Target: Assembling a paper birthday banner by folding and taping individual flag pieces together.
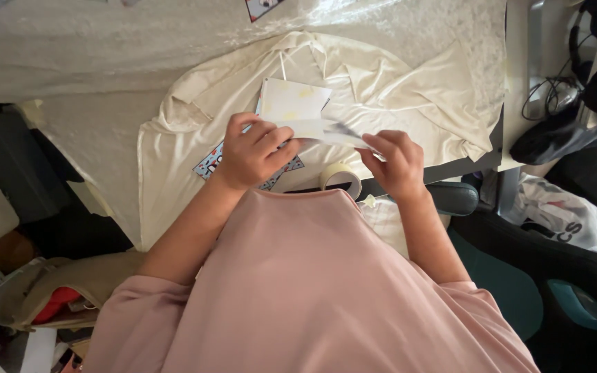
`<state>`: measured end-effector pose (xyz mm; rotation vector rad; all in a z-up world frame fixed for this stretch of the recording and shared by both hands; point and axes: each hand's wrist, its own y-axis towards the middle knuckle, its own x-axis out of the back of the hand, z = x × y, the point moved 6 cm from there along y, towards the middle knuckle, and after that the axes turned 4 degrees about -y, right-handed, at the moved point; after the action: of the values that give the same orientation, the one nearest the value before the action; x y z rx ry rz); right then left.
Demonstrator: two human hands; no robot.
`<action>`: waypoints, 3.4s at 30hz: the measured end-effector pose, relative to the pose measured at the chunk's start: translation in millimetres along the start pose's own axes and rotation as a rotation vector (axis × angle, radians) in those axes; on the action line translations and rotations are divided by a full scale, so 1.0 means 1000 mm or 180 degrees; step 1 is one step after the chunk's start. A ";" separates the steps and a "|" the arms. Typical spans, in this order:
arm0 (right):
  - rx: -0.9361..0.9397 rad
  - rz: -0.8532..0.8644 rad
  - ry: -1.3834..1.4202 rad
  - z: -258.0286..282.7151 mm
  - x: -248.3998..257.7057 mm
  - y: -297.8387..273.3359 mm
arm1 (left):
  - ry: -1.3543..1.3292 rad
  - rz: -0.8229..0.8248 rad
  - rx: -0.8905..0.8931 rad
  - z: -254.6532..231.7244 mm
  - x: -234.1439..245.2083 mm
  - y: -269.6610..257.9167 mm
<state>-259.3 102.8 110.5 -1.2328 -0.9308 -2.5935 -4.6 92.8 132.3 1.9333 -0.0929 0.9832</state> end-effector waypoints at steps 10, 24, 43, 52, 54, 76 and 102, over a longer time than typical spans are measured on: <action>-0.1537 0.1257 0.1514 -0.026 -0.011 -0.003 | 0.0256 -0.0092 -0.0320 0.006 0.003 -0.006; -0.2697 0.1614 0.3048 -0.041 -0.035 -0.017 | 0.0172 0.0056 -0.0382 0.006 0.007 0.005; 0.0908 -0.0082 -0.0715 0.020 0.028 0.033 | 0.0152 0.0475 -0.0309 0.006 0.014 0.023; -0.0349 0.0389 -0.0132 0.006 0.030 0.044 | -0.0347 0.0762 0.0066 0.011 0.010 0.033; -0.0778 0.0803 0.0032 0.004 0.032 0.059 | -0.1025 0.0990 0.0656 0.021 0.000 0.035; -0.1496 0.1673 0.0651 -0.078 -0.002 0.057 | -0.1939 0.2158 0.1859 0.090 -0.082 0.017; -0.2900 0.0909 0.1382 -0.194 -0.051 -0.050 | -0.0961 0.2523 0.1903 0.118 -0.158 -0.032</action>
<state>-371.3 23.7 -43.9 -0.7395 0.5305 -2.8886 -27.0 -28.6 -24.1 2.6653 -0.8798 1.3058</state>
